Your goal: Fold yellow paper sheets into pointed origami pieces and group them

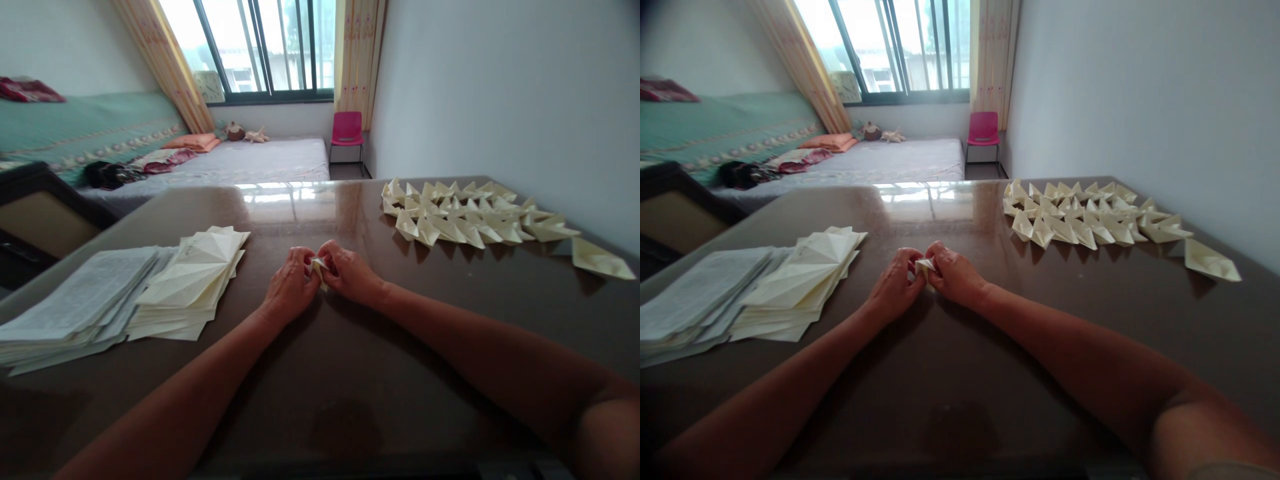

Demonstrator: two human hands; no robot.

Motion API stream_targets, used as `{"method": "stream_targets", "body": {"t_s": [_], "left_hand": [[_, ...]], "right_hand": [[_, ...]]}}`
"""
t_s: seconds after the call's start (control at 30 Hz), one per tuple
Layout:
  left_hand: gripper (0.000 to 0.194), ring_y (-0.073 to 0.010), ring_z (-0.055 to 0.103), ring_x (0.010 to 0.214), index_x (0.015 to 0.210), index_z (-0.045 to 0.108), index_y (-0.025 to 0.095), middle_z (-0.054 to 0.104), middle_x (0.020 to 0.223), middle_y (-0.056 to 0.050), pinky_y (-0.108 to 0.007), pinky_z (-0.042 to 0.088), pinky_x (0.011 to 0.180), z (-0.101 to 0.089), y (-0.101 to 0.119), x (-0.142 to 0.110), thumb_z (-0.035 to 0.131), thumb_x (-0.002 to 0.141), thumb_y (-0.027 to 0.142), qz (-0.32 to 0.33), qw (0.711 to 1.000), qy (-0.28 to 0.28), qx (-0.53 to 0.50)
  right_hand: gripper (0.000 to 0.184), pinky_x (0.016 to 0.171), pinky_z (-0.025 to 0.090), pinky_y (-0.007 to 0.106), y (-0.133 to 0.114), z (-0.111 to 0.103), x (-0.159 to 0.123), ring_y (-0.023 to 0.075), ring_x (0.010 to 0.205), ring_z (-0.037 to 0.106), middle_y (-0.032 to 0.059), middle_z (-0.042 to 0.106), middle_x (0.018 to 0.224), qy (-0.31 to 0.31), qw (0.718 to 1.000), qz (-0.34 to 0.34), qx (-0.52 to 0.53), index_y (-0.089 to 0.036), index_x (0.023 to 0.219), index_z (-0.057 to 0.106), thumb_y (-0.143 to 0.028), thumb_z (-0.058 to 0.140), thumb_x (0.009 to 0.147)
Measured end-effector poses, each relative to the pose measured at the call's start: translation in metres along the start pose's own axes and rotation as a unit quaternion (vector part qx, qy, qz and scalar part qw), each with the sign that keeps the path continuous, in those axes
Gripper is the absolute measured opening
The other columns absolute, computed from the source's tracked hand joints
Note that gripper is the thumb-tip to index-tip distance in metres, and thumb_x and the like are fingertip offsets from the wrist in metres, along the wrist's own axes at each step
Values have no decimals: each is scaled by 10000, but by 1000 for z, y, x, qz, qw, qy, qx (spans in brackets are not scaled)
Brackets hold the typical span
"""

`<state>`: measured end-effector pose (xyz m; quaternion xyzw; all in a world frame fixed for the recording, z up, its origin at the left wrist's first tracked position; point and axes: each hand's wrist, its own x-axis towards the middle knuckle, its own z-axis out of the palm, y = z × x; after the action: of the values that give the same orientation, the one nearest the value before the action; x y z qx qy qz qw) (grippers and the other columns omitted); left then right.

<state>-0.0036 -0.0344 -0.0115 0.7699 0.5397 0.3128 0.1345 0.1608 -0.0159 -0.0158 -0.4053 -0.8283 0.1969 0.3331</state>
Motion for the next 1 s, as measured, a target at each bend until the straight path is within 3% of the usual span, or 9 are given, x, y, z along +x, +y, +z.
{"method": "stream_targets", "body": {"t_s": [0.17, 0.3, 0.47, 0.6, 0.8, 0.9, 1.0], "left_hand": [[147, -137, 543, 720, 943, 449, 210, 535, 914, -19, -264, 449, 642, 2, -12, 5, 508, 814, 249, 16, 999, 8, -46], [111, -144, 543, 703, 886, 476, 209, 542, 858, -9, -276, 440, 642, -2, -15, 7, 516, 823, 291, 26, 999, -19, -11], [141, -158, 592, 784, 929, 564, 232, 586, 928, -11, -288, 456, 728, -13, -15, 5, 507, 841, 326, 49, 996, -69, 36], [211, -159, 601, 817, 960, 642, 281, 623, 996, -3, -259, 434, 670, -23, -14, 2, 471, 880, 374, 71, 987, -101, 103], [263, -190, 575, 964, 1031, 683, 365, 642, 1080, 4, -252, 421, 652, -38, -7, -3, 459, 895, 369, 118, 965, -154, 176], [319, -202, 571, 960, 897, 710, 313, 658, 1034, -11, -269, 432, 677, -35, -4, -4, 412, 918, 426, 115, 963, -149, 191], [305, -209, 578, 920, 854, 669, 257, 657, 957, -34, -305, 446, 747, -24, -6, -2, 429, 910, 437, 87, 975, -111, 171]], "right_hand": [[206, 621, 364, 216, -1, -4, -2, 117, 645, 513, -9, 597, 791, -15, 1000, -4, -26, -209, 1045, 480, -204, 500, 840], [174, 600, 338, 211, 0, -11, -2, 113, 642, 515, -3, 622, 840, -30, 997, 15, -70, -223, 1023, 524, -210, 484, 854], [183, 596, 308, 214, 3, -22, -2, 114, 664, 518, -5, 634, 879, -81, 991, -13, -110, -239, 1002, 585, -215, 496, 844], [169, 587, 290, 221, 7, -34, 1, 118, 673, 529, -12, 634, 829, -128, 982, -40, -135, -244, 970, 620, -224, 524, 832], [188, 573, 273, 248, 8, -48, 2, 131, 715, 556, 29, 632, 932, -194, 955, -102, -199, -239, 946, 659, -250, 484, 878], [205, 586, 294, 249, 6, -41, 0, 132, 714, 560, 33, 625, 935, -177, 961, -81, -195, -229, 904, 659, -348, 492, 901], [259, 645, 350, 249, 7, -28, 0, 146, 771, 567, 46, 623, 968, -121, 979, -34, -160, -209, 937, 635, -430, 504, 903]]}}
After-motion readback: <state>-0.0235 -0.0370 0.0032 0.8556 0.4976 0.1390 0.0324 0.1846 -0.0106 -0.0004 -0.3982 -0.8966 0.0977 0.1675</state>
